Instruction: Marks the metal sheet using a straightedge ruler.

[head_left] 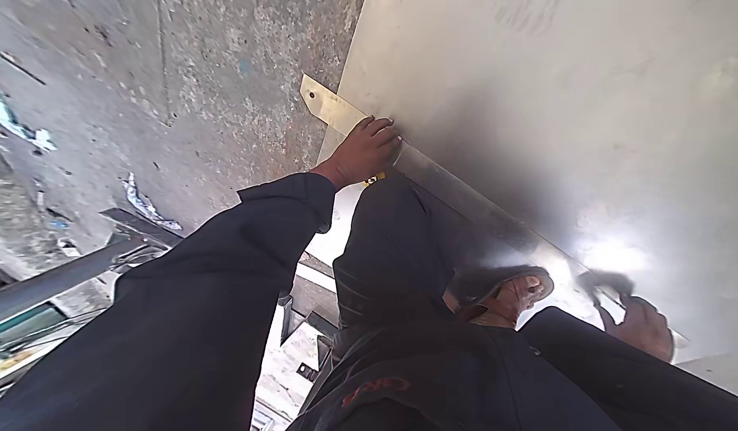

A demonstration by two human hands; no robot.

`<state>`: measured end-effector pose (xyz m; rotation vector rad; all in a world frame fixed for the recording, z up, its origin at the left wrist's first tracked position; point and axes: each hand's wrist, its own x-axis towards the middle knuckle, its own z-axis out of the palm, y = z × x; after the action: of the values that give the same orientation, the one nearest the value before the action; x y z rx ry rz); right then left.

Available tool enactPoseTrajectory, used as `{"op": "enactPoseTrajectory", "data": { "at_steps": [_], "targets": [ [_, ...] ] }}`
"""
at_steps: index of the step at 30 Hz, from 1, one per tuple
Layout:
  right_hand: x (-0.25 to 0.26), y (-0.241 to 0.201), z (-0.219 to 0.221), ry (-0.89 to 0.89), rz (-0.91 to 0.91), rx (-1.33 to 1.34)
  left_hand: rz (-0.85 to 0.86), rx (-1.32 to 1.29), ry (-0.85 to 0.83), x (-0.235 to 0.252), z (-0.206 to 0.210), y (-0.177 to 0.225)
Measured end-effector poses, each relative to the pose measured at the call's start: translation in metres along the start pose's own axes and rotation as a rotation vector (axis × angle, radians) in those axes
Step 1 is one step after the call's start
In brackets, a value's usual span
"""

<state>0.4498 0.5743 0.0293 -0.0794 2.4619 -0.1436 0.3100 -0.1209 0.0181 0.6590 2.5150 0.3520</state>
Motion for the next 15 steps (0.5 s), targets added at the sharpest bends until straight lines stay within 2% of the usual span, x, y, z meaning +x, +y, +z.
{"op": "enactPoseTrajectory", "data": {
  "at_steps": [9,15],
  "targets": [
    [-0.0023,0.0035,-0.0012,0.000,-0.018,-0.007,-0.004,0.000,0.003,0.0010,-0.0003,0.0007],
    [-0.0076,0.0062,0.0022,-0.009,0.031,-0.013,-0.009,0.004,0.024,0.0028,-0.0008,0.0028]
  ]
}}
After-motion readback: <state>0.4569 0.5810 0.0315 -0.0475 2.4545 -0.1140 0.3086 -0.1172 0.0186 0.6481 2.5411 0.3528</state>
